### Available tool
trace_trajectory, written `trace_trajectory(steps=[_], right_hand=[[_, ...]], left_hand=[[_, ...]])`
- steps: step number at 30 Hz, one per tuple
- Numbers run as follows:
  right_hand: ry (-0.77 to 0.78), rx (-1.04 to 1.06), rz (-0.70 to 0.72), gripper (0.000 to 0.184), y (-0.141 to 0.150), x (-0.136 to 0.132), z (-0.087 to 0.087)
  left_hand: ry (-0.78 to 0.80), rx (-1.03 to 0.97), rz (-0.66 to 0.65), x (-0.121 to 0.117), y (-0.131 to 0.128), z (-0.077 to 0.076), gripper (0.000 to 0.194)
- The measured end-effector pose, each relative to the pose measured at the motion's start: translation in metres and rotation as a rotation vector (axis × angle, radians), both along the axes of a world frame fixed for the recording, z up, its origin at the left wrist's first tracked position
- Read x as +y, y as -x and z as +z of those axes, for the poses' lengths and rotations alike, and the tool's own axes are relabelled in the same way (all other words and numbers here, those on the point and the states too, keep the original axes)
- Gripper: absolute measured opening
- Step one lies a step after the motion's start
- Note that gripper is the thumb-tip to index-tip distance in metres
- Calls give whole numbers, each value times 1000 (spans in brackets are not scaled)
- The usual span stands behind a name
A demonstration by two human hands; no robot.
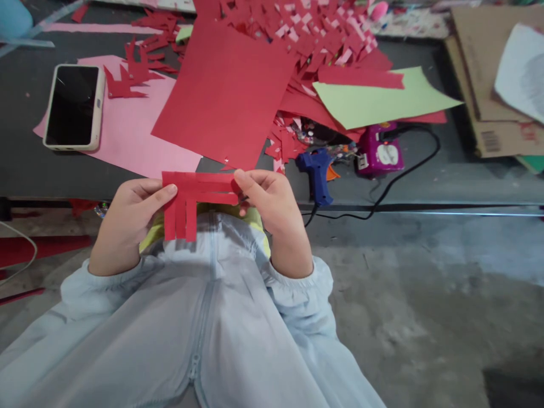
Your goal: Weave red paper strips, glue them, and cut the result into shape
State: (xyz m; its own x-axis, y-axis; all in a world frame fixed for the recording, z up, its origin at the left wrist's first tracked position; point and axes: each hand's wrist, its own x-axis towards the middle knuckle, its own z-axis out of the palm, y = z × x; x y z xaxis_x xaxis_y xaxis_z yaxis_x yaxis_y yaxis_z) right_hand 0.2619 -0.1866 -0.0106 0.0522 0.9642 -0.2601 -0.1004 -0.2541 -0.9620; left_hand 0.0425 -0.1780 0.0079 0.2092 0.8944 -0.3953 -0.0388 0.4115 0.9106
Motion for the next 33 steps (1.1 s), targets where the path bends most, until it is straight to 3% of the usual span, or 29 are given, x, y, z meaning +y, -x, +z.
trace_trajectory(steps=[7, 15, 22, 27, 33], right_hand=[[-37, -68, 6, 36, 5, 2, 2], [-59, -86, -36, 23, 6, 2, 5], [-61, -123, -37, 30, 6, 4, 6], [-10, -41, -52, 47, 5, 3, 5], [42, 41, 42, 53, 5, 0, 1]], left_hand=[[49, 16, -24, -6, -4, 9, 27], [8, -24, -121, -1, -4, 0, 27], [46, -28, -140, -1, -5, -7, 34], [60, -52, -96, -2, -5, -8, 34], [39, -47, -37, -3, -7, -5, 42]])
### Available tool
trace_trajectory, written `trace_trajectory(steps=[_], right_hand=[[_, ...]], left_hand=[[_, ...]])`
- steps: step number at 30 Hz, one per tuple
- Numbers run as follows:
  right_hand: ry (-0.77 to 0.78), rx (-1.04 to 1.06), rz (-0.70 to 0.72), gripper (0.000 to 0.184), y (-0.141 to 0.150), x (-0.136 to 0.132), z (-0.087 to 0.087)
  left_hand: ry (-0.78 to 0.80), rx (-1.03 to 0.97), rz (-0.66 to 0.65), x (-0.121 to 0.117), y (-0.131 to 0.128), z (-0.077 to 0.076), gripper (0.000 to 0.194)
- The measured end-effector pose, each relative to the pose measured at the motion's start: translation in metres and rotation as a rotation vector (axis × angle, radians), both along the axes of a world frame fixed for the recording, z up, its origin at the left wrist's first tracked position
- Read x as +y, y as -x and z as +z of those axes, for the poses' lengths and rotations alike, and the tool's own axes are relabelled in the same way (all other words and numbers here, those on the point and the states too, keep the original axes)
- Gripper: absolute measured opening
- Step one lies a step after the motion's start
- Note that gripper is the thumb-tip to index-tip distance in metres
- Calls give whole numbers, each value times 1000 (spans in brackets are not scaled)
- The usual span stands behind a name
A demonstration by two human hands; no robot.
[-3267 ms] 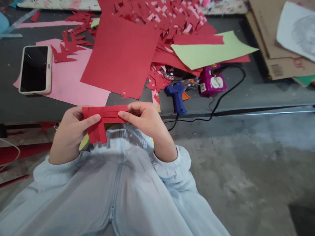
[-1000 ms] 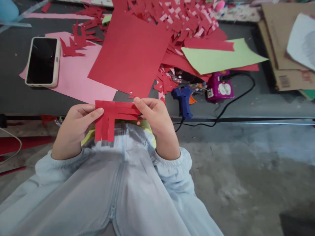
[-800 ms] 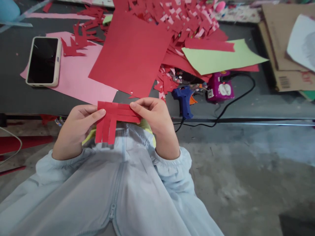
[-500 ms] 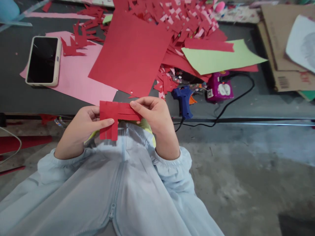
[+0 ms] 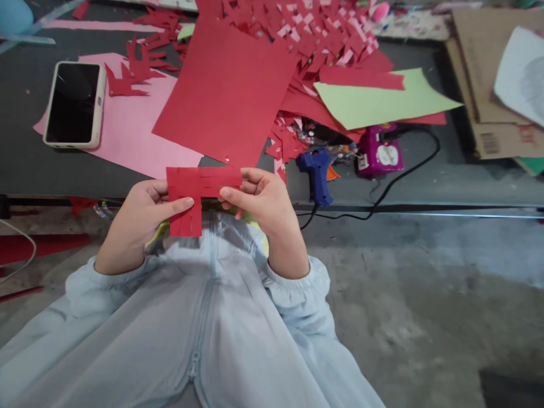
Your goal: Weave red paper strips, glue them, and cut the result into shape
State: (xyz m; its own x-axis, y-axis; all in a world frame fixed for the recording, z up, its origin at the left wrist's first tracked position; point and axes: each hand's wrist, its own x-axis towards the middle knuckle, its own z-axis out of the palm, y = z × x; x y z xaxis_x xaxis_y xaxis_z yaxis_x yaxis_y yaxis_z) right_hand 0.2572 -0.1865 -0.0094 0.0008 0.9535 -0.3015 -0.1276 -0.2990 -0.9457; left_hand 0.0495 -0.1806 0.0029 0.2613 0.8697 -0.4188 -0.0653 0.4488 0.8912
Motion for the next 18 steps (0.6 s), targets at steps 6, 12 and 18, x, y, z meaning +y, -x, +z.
trace_trajectory(steps=[6, 12, 18], right_hand=[[-46, -12, -29, 49, 3, 0, 0], [-83, -11, -78, 49, 6, 1, 0], [-73, -34, -99, 47, 7, 1, -1]], left_hand=[[2, -14, -10, 1, 0, -2, 39], [18, -43, -9, 1, 0, -5, 37], [9, -34, -13, 0, -1, -4, 42]])
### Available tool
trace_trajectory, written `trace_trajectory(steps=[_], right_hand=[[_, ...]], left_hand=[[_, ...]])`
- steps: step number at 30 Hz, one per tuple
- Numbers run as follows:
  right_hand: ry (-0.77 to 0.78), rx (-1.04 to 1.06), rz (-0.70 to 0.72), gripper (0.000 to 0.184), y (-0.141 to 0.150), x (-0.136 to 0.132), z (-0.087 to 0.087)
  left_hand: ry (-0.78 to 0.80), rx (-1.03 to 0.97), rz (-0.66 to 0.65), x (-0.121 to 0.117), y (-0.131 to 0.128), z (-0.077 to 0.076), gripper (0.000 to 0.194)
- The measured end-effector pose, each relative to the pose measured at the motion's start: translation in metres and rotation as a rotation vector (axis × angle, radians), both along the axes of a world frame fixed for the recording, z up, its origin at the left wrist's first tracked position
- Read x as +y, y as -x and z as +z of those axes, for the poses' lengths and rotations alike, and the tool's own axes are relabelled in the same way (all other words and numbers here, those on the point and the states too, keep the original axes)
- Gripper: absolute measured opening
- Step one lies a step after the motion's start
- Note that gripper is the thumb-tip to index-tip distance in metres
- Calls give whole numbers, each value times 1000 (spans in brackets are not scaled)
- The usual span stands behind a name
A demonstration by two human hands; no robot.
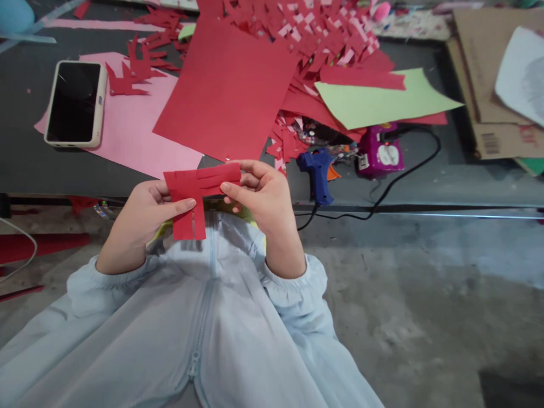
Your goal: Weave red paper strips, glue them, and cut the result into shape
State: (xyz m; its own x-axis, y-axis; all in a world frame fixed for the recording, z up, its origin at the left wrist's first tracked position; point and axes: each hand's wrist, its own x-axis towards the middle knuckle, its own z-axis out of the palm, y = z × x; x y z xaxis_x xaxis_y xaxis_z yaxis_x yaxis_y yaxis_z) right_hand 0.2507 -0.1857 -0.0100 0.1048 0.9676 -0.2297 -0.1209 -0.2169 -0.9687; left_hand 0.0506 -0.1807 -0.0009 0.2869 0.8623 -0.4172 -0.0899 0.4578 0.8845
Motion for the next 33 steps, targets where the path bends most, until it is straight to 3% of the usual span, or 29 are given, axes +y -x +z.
trace_trajectory(steps=[10, 17, 19, 22, 25, 27, 30, 33], right_hand=[[-40, 113, -46, 45, -1, 0, -6], [-98, 67, -139, 36, -9, 0, -6], [-116, 73, -226, 33, -10, -1, -4], [-118, 87, -232, 33, -9, -7, 1], [-94, 71, 1, 42, -4, -15, 5], [-105, 75, 142, 47, 3, -19, 7], [-113, 60, 167, 40, 12, -19, 6], [-70, 57, 121, 32, 17, -17, 3]], left_hand=[[-21, 61, 23, -3, 0, 7, 30], [-154, 38, 44, -1, 1, -4, 24], [-340, 128, 110, 0, 2, -9, 22], [-828, 388, 217, 3, 5, -16, 13], [-1396, 610, 208, 8, 9, -18, 24], [-1636, 766, 198, 10, 11, -17, 31], [-1766, 916, 199, 10, 12, -16, 34], [-1708, 973, 190, 10, 13, -15, 43]])
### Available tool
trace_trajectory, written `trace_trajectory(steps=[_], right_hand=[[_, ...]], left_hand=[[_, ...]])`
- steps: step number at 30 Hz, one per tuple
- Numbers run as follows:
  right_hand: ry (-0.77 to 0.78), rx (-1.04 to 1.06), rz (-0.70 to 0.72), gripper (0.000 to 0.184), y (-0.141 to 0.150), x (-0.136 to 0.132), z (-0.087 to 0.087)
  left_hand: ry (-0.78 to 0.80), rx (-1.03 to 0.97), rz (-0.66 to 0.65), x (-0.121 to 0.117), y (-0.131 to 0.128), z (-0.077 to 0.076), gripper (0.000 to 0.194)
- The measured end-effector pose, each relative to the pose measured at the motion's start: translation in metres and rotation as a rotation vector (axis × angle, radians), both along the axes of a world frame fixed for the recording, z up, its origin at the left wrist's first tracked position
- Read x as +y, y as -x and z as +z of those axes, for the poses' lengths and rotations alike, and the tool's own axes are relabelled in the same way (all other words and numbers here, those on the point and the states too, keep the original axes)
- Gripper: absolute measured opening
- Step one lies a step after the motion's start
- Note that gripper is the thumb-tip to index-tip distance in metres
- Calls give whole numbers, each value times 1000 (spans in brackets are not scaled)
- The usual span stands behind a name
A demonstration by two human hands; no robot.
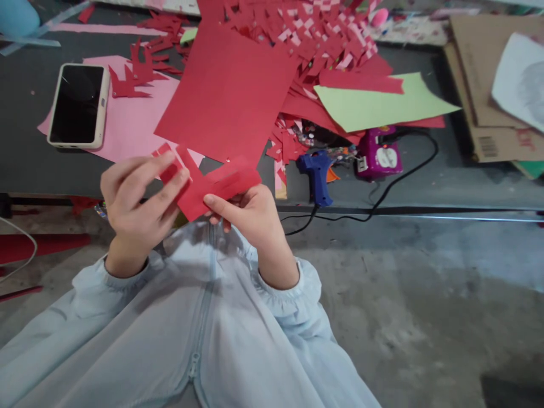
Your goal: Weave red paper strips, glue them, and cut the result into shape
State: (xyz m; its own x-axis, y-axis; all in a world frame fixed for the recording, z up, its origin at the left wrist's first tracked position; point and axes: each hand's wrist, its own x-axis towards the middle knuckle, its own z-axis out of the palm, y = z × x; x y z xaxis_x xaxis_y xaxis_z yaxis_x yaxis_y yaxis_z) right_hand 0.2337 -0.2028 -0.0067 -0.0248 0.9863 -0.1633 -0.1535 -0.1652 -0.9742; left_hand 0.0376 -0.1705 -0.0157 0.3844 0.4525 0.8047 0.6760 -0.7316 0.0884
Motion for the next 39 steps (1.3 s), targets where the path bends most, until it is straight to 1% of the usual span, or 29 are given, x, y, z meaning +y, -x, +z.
trace_trajectory(steps=[2, 3, 5, 6, 7, 10, 11, 13, 15, 17, 20, 24, 29, 34, 37, 39], right_hand=[[22, 8, -42, 31, 0, 1, -2], [25, 8, -64, 30, -1, 2, -3], [17, 1, -101, 29, -2, 2, -5], [10, -1, -113, 28, -2, 2, -6], [4, -3, -118, 27, -2, 2, -6], [-12, -19, -122, 24, 0, 2, -7], [-16, -28, -119, 23, 1, 2, -7], [-21, -45, -108, 22, 3, 2, -6], [-26, -57, -96, 22, 5, 3, -6], [-35, -61, -90, 23, 6, 3, -5], [-17, -59, -87, 30, 6, 4, -5], [44, -55, -109, 36, 2, 4, -8], [56, -70, -183, 38, -8, 6, -9], [36, -8, -193, 38, -13, 7, -13], [28, 47, -140, 35, -7, 6, -19], [24, 54, -129, 36, 0, 6, -23]], left_hand=[[70, -62, 62, 0, 0, 1, 45], [108, -123, 93, 0, 0, 1, 41], [204, -275, 125, -1, 0, 1, 25], [279, -341, 121, -2, -1, 2, 17], [373, -402, 99, -4, -2, 3, 15], [775, -541, -58, -8, -7, 7, 38], [893, -580, -111, -10, -9, 9, 41], [1068, -652, -174, -11, -12, 12, 40], [1165, -703, -177, -10, -15, 15, 34], [1226, -722, -161, -10, -17, 17, 30], [1274, -732, -133, -9, -17, 20, 32], [1294, -728, -82, -6, -15, 22, 30], [1292, -681, -14, -5, -11, 20, 30], [1309, -686, -24, -5, -10, 19, 32], [1330, -672, -45, -6, -13, 21, 30], [1343, -634, -60, -6, -15, 22, 29]])
